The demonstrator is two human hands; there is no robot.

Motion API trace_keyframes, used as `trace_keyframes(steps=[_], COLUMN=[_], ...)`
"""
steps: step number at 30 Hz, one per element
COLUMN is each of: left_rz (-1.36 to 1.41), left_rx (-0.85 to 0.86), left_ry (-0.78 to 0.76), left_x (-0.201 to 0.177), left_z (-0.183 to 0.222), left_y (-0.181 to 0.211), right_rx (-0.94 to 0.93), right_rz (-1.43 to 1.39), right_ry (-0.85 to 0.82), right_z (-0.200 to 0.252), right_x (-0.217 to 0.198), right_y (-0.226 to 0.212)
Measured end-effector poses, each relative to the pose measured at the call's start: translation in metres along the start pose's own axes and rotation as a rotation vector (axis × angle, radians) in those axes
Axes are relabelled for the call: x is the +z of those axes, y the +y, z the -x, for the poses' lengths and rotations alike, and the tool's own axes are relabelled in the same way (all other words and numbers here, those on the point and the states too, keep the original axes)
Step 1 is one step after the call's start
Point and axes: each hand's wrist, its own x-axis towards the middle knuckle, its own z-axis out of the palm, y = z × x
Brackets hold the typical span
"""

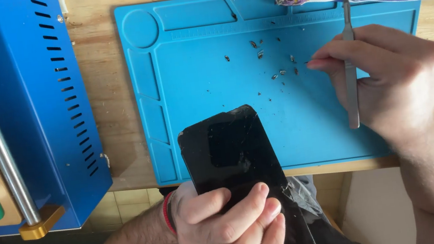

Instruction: Scraping and cleaning adhesive residue from a mobile phone screen frame using a metal tool and a brush.

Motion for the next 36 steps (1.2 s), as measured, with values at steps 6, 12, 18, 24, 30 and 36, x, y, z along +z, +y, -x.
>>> trace_keyframes(steps=[6, 12, 18, 24, 30, 36], left_rz=[-0.002, -0.019, -0.032, -0.053, -0.093, -0.290], left_rx=[0.013, 0.068, 0.083, 0.082, 0.125, 0.249], left_ry=[0.005, -0.011, -0.006, -0.006, -0.073, -0.154], left_x=[-0.003, -0.005, -0.006, -0.006, -0.011, -0.017], left_z=[0.000, -0.002, -0.002, -0.002, -0.006, -0.005], left_y=[-0.001, -0.005, -0.006, -0.005, -0.013, -0.027], right_rx=[-0.007, 0.015, 0.019, 0.135, 0.279, 0.311], right_rz=[0.004, -0.013, -0.139, -0.445, -0.845, -1.009], right_ry=[0.071, 0.062, 0.058, -0.029, 0.008, -0.232], right_z=[0.004, -0.001, -0.006, -0.011, 0.019, 0.011], right_x=[-0.002, -0.005, -0.007, -0.015, -0.003, -0.002], right_y=[0.004, 0.003, -0.013, -0.030, -0.044, -0.071])
